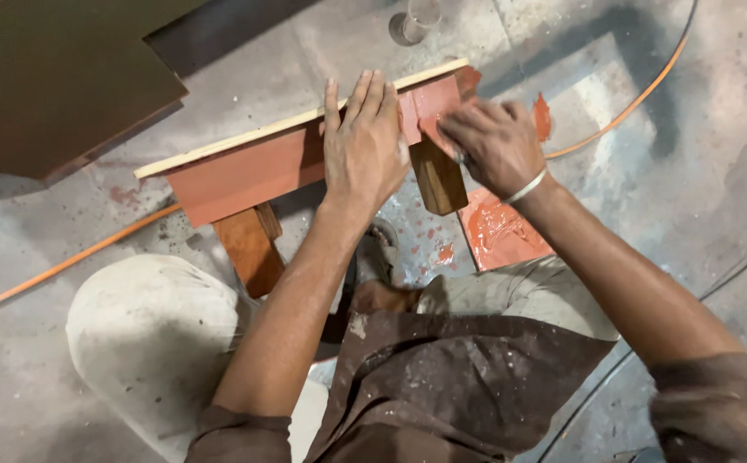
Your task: The person applies reddish-brown wood filler to a small wooden stool using a putty knife and their hands. They scoop filler from a square tile on the floor, spread it onto the stool's legs and frame, and smooth the surface to cover imperfections.
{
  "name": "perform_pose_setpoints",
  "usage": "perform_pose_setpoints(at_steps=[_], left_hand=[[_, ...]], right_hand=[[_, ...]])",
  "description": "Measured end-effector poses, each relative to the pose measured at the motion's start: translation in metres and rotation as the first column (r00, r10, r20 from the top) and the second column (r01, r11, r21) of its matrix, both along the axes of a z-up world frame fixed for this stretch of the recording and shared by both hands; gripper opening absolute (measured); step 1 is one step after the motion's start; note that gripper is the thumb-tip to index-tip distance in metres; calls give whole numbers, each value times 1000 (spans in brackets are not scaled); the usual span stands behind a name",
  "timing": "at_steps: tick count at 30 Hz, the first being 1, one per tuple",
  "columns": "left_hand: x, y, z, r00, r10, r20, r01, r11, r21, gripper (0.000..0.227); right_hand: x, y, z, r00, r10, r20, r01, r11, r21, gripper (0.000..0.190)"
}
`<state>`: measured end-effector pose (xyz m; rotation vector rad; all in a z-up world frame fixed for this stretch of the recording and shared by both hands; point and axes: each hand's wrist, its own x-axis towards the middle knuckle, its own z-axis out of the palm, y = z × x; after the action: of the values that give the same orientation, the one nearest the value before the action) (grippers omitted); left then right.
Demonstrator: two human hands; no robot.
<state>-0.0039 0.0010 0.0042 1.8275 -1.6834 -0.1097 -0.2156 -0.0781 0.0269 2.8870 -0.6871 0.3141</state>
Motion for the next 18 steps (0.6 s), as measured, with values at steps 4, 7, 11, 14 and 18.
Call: perform_pose_setpoints(at_steps=[4,7,11,14,18], left_hand=[[3,-9,1,999,-24,-26,25,999,45,53],[2,-3,-2,999,-16,-35,16,1000,2,43],[4,-9,4,999,-19,-37,21,999,43,52],[5,-3,0,998,-21,-66,24,998,51,54],[6,-8,2,997,-54,-47,58,996,73,58]], right_hand=[[-8,-6,22,997,-24,-68,26,999,25,45],[0,-12,17,995,-15,98,11,999,40,44],[11,-12,-1,997,-37,64,35,998,43,52],[-1,12,-12,972,-157,-178,133,981,-138,49],[-22,15,12,864,-337,-374,245,931,-272,31]])
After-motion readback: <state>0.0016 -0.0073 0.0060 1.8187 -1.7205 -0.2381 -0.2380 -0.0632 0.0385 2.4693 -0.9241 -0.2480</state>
